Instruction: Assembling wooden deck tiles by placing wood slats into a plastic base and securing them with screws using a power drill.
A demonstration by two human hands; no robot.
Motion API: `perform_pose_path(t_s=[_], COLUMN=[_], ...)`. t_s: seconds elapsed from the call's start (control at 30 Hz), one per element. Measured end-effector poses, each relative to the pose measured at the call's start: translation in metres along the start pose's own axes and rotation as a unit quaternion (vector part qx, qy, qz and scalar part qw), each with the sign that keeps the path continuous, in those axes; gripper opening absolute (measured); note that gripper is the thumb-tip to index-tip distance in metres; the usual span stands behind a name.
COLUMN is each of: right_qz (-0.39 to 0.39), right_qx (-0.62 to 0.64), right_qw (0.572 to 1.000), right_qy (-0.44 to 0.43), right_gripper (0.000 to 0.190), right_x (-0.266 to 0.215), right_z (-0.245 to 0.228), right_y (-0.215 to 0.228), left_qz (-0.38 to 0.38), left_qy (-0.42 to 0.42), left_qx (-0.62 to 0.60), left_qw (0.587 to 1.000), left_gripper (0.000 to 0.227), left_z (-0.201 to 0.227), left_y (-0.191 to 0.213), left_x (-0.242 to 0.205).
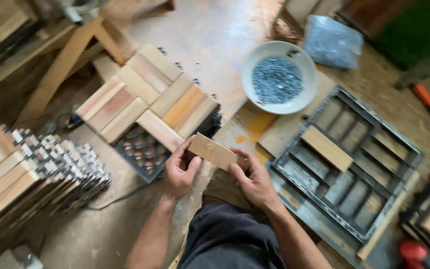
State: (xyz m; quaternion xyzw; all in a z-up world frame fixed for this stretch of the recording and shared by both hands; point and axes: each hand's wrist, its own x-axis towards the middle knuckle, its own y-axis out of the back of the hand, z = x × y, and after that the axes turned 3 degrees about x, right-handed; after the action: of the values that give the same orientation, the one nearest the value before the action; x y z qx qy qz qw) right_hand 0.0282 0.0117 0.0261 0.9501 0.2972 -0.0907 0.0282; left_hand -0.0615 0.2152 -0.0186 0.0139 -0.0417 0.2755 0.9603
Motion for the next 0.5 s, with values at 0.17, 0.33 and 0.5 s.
perform_pose_path(t_s=[0.17,0.33,0.5], right_qz=[0.191,0.304,0.343], right_qx=[-0.144,-0.387,-0.375], right_qw=[0.967,0.854,0.855], right_qy=[0.085,0.166,0.102], right_gripper=[0.071,0.059,0.059], right_x=[-0.059,-0.073,-0.074], right_z=[0.021,0.043,0.055], right_y=[0.106,0.172,0.188], left_qz=[-0.132,-0.147,-0.125], left_qy=[0.021,-0.145,-0.22], left_qx=[-0.033,0.142,0.306], left_qw=[0.99,0.968,0.918], left_gripper=[0.061,0.06,0.055], left_z=[0.002,-0.02,-0.032], left_y=[-0.123,-0.213,-0.233], left_x=[0.004,0.014,0.013])
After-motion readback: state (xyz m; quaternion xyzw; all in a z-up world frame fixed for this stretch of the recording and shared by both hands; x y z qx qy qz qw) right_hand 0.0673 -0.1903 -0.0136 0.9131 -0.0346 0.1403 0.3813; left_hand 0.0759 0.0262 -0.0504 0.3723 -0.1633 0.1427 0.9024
